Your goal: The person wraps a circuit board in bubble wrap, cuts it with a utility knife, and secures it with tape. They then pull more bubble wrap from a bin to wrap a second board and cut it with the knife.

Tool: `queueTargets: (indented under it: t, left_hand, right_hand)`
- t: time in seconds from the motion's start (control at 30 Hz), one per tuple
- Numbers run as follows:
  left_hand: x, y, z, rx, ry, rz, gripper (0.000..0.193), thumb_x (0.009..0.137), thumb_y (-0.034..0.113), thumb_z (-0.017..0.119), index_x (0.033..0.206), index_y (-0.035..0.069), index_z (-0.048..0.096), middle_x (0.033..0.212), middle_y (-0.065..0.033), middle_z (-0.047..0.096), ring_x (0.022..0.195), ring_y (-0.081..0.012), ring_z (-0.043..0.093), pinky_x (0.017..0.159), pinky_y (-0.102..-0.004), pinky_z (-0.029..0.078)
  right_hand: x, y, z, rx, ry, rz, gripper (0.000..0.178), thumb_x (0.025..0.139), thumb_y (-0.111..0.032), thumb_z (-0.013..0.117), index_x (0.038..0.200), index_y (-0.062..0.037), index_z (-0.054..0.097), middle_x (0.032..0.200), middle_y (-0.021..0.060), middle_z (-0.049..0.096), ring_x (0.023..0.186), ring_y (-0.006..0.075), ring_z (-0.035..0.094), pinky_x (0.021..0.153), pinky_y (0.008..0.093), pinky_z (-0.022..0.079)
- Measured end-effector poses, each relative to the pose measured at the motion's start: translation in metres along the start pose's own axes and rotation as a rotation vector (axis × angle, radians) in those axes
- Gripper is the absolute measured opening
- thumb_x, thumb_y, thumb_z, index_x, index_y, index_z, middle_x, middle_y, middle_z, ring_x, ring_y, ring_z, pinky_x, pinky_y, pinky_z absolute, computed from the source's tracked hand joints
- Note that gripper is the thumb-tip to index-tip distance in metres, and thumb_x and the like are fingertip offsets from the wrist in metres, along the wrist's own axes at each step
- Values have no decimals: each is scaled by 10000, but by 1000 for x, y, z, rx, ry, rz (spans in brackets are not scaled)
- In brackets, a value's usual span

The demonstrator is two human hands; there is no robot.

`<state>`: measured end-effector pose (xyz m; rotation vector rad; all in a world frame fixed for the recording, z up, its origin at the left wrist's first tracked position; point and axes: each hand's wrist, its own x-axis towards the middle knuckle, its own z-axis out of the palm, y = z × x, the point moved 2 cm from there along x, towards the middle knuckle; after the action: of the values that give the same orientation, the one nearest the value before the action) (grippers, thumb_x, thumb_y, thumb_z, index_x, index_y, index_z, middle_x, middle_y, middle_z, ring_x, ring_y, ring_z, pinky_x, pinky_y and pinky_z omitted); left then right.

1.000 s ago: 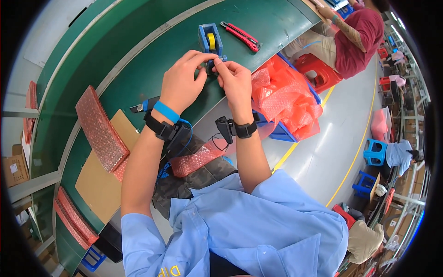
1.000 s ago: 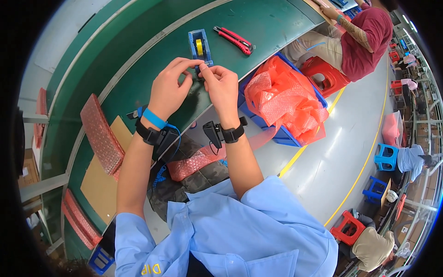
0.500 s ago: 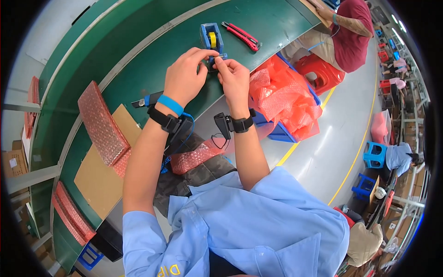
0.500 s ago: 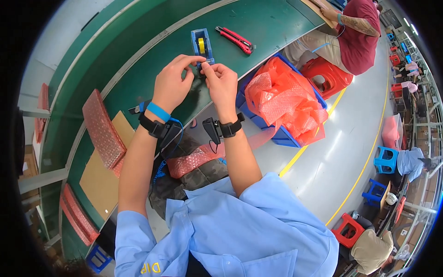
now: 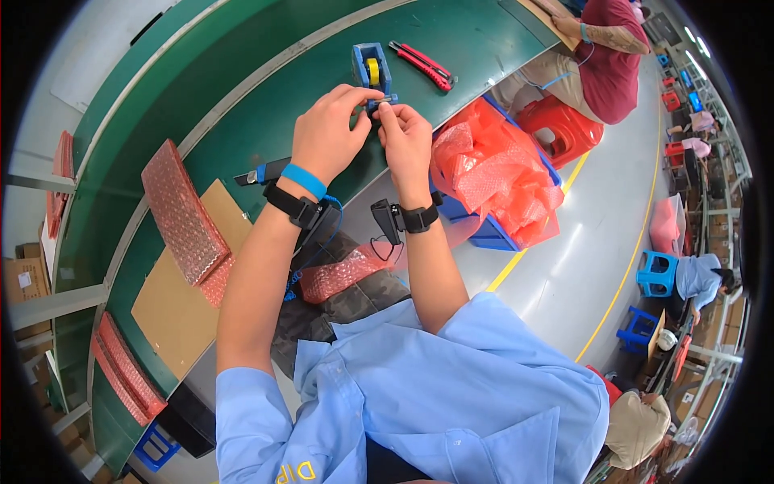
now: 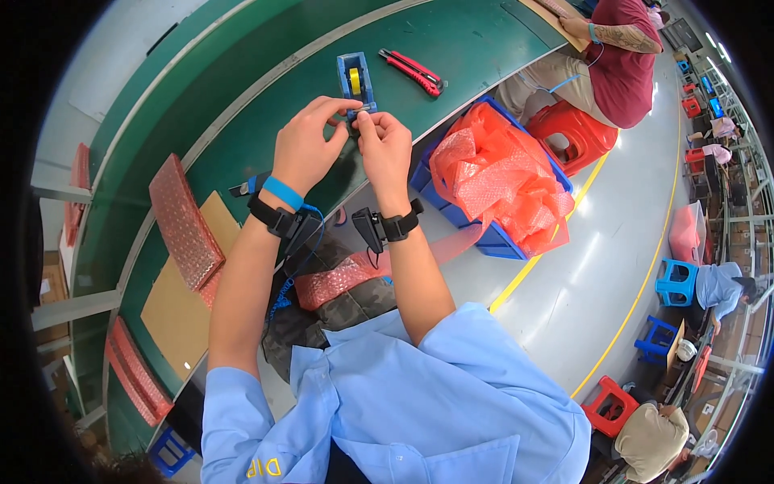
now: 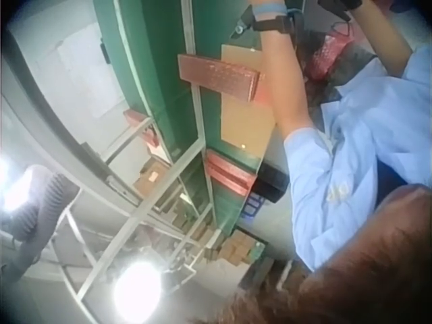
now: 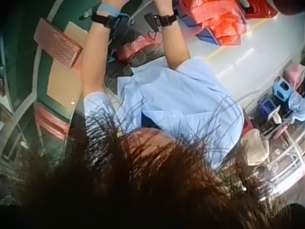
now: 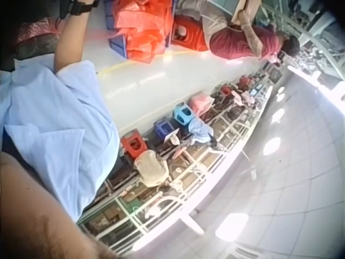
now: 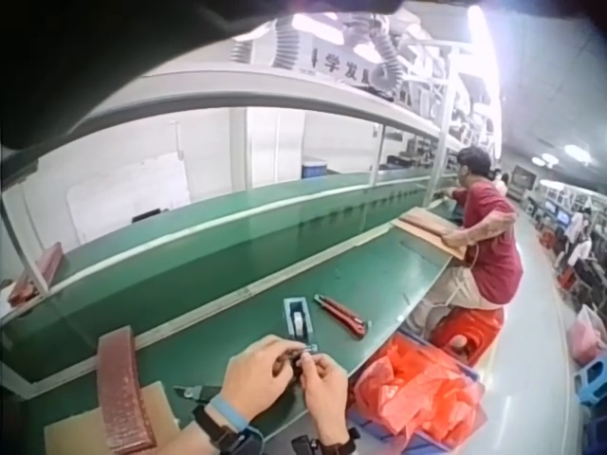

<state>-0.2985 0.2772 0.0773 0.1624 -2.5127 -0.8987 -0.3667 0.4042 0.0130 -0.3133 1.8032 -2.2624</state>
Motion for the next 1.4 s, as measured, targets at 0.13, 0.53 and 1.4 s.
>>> queueTargets:
  t: [0.13,0.53,1.4]
  left_hand:
    - [1,-2,1,8,10,9,289,951,100,671,1196,193,792,1130,-19,762,977,-253,751,787,-401,609]
    - [-9,8,-12,-20,104,15,356,950,99,678,1284,183,766,1117,-54,752,1019,-276,738,834,-416,610]
    - [-247,11,-114,-870,382,-491,111,1041,45,732,1103,-44,758,838,-48,750,758,-101,704,672,-247,521]
  right_hand:
    - [3,2,1,-17,2,16,235,1115,-202,687,1038,17,721,733,-57,588,615,18,467,537,208,310]
    - [-23,-24,-22,-52,-124,9,257,1138,-219,636,1107,6,757,708,-52,583,609,22,467,541,225,321]
    - [-134,-62,92,-440,-948,-516,249,1025,-137,725,1228,-38,829,806,32,695,666,101,544,591,280,411]
